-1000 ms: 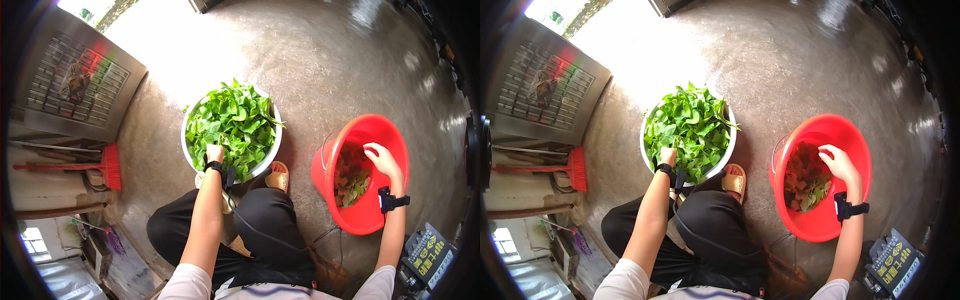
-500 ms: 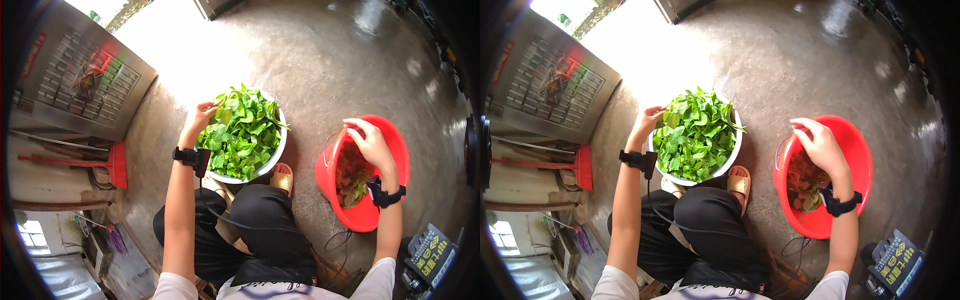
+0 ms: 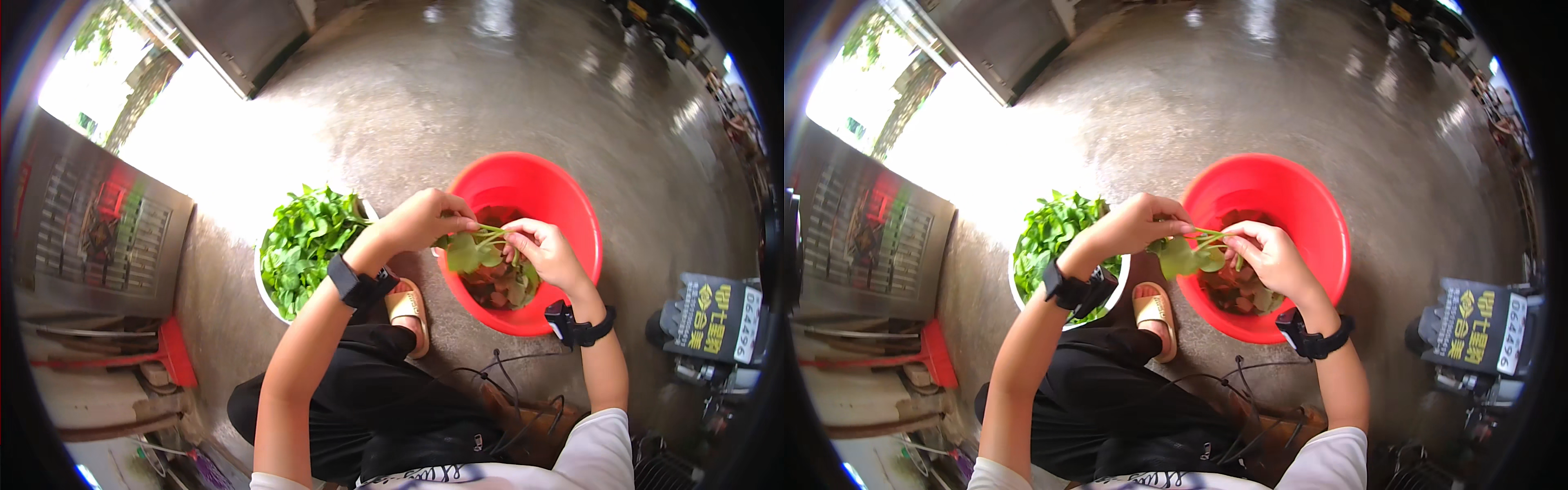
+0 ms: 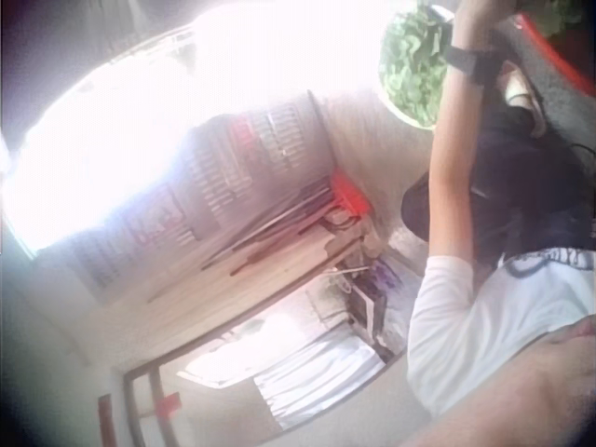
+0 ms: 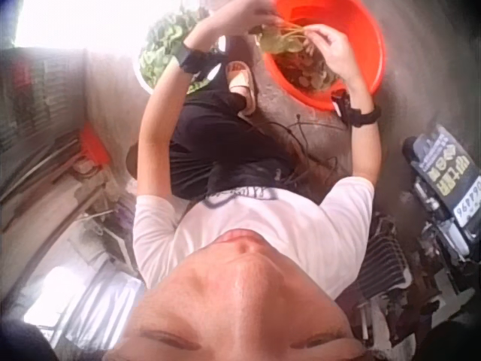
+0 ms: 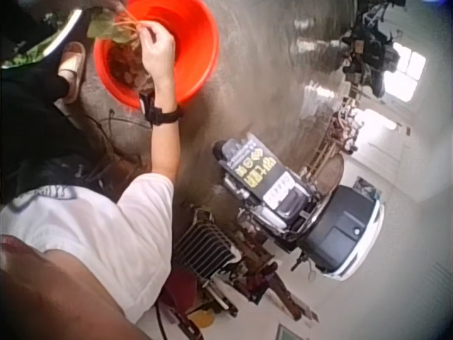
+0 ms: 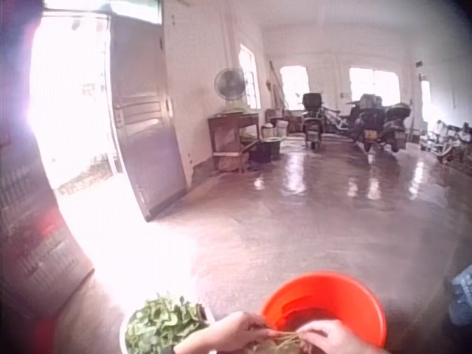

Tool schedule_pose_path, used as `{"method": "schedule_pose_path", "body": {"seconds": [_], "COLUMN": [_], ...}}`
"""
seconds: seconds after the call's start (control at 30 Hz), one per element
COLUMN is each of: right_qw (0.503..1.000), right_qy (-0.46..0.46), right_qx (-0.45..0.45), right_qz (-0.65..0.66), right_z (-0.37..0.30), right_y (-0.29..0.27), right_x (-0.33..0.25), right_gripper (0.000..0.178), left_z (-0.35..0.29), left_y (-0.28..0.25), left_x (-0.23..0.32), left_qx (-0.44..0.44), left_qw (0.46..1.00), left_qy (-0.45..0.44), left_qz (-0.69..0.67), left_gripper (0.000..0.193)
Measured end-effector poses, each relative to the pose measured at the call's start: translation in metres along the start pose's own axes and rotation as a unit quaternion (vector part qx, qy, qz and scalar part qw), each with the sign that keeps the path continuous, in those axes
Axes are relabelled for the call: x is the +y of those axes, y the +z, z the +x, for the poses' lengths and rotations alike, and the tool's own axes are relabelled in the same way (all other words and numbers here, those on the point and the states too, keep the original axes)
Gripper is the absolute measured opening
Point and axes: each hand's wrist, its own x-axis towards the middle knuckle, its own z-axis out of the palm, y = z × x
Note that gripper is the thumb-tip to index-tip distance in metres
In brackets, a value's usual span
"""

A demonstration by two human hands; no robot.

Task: The person plucks leaves from stems by hand, taking them from a white bowl and placing the plucked leaves into a red bucket.

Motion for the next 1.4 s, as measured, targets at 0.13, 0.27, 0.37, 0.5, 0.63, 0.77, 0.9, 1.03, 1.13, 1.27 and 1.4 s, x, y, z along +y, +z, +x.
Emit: {"method": "schedule_pose_path", "body": {"seconds": [0.13, 0.27, 0.37, 0.5, 0.63, 0.77, 0.9, 1.03, 1.13, 1.27, 1.4], "right_qw": [0.996, 0.982, 0.972, 0.965, 0.964, 0.961, 0.958, 0.959, 0.965, 0.961, 0.948], "right_qy": [0.023, 0.102, 0.111, 0.073, 0.1, 0.089, 0.095, 0.098, 0.107, 0.108, 0.074], "right_qx": [0.076, 0.147, 0.205, 0.251, 0.243, 0.251, 0.257, 0.25, 0.229, 0.254, 0.307], "right_qz": [0.031, 0.063, 0.009, -0.014, 0.033, 0.075, 0.086, 0.092, 0.072, 0.014, 0.036], "right_z": [-0.037, -0.066, -0.08, -0.088, -0.097, -0.101, -0.104, -0.103, -0.1, -0.093, -0.094], "right_y": [-0.025, -0.035, -0.029, -0.02, -0.026, -0.033, -0.038, -0.036, -0.027, -0.01, -0.014], "right_x": [0.029, 0.055, 0.066, 0.071, 0.072, 0.073, 0.078, 0.077, 0.086, 0.079, 0.078], "right_gripper": [0.018, 0.02, 0.019, 0.02, 0.021, 0.02, 0.021, 0.021, 0.022, 0.022, 0.021], "left_z": [0.032, 0.052, 0.064, 0.076, 0.075, 0.074, 0.067, 0.066, 0.068, 0.075, 0.072], "left_y": [0.055, 0.1, 0.133, 0.155, 0.144, 0.141, 0.14, 0.138, 0.143, 0.156, 0.148], "left_x": [-0.003, -0.003, -0.007, -0.02, -0.021, -0.037, -0.037, -0.04, -0.037, -0.043, -0.046], "left_qx": [0.048, 0.077, 0.103, 0.2, 0.197, 0.084, 0.073, 0.054, 0.079, 0.164, 0.229], "left_qw": [0.997, 0.996, 0.99, 0.975, 0.973, 0.99, 0.972, 0.979, 0.984, 0.961, 0.95], "left_qy": [0.061, 0.047, 0.075, 0.038, 0.019, 0.087, 0.121, 0.111, 0.051, -0.001, -0.04], "left_qz": [0.001, 0.01, 0.052, 0.093, 0.115, 0.071, 0.189, 0.16, 0.153, 0.225, 0.207], "left_gripper": [0.015, 0.015, 0.016, 0.016, 0.021, 0.02, 0.015, 0.013, 0.011, 0.014, 0.02]}}
